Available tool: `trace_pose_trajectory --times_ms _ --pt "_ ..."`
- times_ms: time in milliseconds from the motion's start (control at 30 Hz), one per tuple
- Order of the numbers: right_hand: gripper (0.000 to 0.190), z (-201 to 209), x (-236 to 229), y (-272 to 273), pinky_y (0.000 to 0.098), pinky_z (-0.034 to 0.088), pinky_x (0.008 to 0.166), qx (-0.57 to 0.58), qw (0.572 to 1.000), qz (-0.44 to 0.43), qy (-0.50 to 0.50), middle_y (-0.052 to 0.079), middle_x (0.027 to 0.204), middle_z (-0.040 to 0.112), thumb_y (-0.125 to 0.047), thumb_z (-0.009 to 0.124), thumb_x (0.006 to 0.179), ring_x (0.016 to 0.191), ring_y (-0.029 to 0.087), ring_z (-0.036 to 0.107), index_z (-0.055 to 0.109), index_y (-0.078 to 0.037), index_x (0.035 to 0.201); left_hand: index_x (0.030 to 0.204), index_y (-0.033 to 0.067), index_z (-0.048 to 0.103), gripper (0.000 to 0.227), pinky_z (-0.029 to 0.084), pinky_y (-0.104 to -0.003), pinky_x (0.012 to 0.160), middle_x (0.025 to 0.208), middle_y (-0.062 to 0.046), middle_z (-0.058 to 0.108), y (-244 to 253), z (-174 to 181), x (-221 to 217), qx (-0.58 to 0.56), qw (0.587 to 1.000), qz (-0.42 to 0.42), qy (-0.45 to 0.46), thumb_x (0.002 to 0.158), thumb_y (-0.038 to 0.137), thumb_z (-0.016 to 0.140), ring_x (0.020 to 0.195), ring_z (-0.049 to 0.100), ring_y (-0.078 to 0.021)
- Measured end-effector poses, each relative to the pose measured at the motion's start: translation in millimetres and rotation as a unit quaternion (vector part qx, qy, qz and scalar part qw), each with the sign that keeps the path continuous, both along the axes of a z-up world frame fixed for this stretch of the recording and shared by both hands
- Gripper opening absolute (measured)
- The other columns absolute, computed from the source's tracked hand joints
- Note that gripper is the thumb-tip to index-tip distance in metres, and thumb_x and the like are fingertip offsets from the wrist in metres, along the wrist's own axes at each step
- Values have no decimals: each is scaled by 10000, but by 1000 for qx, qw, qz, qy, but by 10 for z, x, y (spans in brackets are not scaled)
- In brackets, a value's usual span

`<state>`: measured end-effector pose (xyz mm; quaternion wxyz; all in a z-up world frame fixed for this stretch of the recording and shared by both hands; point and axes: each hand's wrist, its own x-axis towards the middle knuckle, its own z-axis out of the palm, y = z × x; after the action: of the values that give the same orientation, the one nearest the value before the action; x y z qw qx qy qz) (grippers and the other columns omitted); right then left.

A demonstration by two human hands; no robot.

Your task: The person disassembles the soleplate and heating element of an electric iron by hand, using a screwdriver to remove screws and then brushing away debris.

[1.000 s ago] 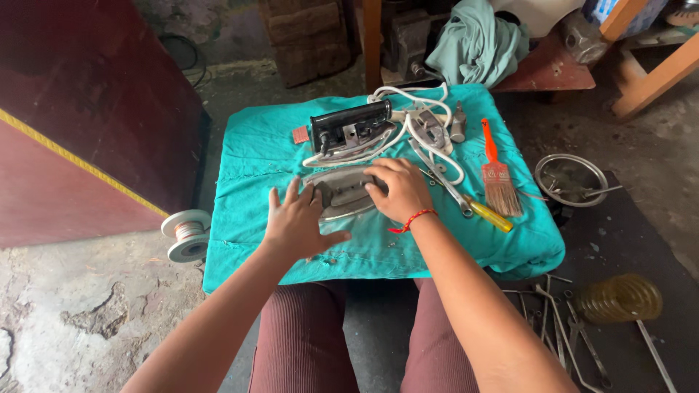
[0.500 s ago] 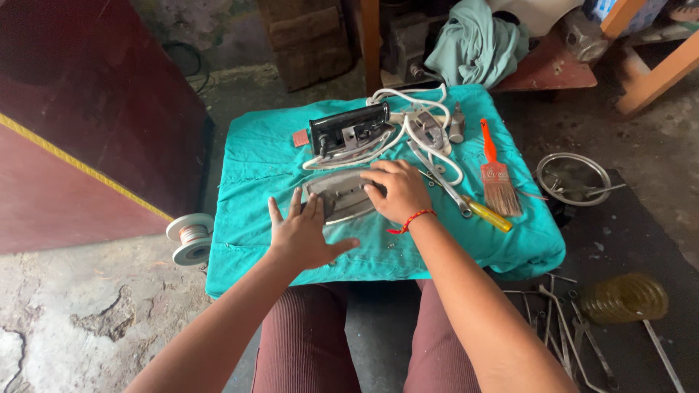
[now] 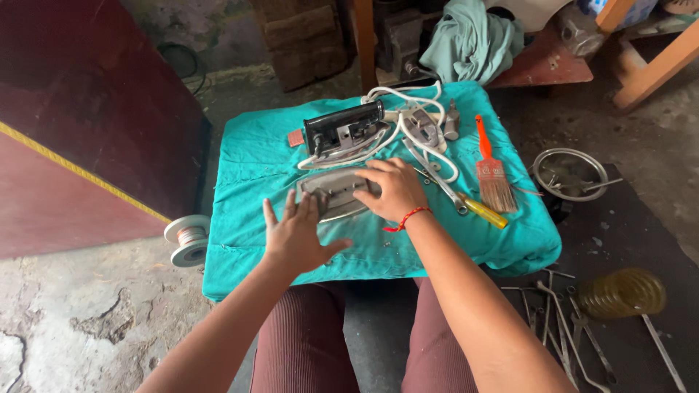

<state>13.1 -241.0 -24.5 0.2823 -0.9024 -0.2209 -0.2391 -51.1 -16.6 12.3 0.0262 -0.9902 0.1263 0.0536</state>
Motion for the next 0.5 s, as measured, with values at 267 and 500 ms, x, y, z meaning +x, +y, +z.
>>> trace_pose_trajectory --times_ms 267,500 --pt "375 48 -34 -30 411 504 957 44 998 19 39 26 1139 729 -343 861 722 1071 284 630 782 -179 1049 1477 19 526 577 290 -606 1186 1532 -175 541 217 -626 586 -229 955 64 -180 1043 396 475 1458 422 -396" --pt "215 4 -6 30 396 521 923 74 996 10 45 -18 1011 739 -317 848 772 1005 248 638 813 -213 957 1140 52 678 278 453 -478 997 1125 -163 701 315 -594 483 -348 894 112 -261 906 202 656 1116 616 -370"
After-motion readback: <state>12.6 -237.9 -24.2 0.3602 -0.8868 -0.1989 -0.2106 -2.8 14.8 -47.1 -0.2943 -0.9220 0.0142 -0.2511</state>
